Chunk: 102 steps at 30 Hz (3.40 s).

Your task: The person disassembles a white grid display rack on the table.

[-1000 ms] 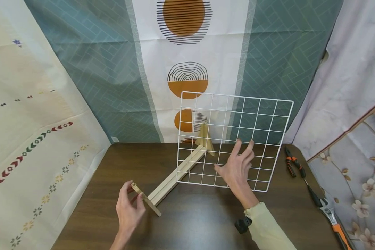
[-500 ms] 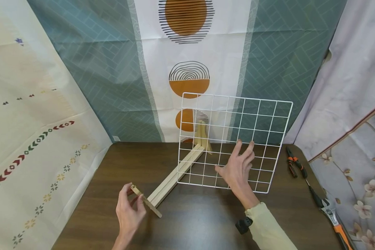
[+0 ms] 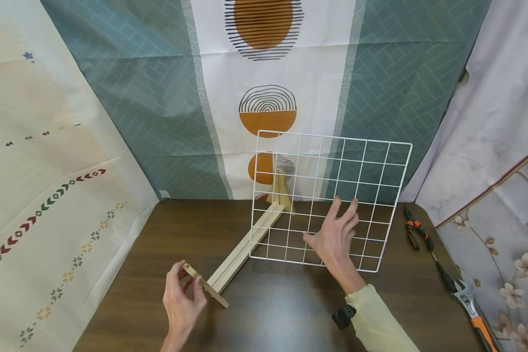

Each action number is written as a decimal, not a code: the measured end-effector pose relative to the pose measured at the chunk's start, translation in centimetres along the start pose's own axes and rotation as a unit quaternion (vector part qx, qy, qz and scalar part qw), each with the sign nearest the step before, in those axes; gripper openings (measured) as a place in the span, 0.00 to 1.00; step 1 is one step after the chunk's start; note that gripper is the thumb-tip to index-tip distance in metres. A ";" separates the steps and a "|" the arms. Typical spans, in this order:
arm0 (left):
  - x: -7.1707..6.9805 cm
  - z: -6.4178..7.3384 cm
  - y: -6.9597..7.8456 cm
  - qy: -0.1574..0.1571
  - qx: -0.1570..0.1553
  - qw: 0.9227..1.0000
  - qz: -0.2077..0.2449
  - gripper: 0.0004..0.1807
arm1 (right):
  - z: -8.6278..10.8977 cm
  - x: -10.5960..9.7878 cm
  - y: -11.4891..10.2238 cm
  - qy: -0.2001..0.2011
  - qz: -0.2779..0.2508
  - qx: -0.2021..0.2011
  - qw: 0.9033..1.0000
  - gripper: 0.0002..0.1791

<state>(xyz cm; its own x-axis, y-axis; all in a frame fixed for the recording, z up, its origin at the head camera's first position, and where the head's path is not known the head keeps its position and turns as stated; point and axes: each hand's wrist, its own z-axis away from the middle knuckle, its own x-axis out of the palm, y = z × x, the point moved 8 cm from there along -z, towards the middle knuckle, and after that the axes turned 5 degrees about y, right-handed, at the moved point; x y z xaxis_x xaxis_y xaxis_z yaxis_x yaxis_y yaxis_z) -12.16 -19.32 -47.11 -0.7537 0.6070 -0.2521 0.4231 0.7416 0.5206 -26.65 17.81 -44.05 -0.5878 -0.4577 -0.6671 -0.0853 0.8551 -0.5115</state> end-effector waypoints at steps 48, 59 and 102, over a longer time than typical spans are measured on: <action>-1.9 2.2 0.8 0.079 0.019 0.995 -0.061 0.28 | 1.4 1.6 0.1 -0.058 0.014 0.019 0.998 0.75; -1.8 2.4 0.9 0.102 0.028 0.992 -0.065 0.27 | 1.4 1.9 0.5 -0.082 0.016 0.036 0.996 0.74; -1.9 2.8 1.5 0.127 0.045 0.984 -0.114 0.27 | 1.7 2.6 0.5 -0.100 0.016 0.037 0.994 0.74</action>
<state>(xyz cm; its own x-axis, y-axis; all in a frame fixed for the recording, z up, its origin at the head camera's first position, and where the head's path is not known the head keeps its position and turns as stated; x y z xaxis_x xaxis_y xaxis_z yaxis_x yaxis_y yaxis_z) -8.71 -18.54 -48.11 -0.9305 0.3400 -0.1364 0.2633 0.8796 0.3963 -26.92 16.66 -46.97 -0.4170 -0.4767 -0.7739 -0.0053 0.8527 -0.5224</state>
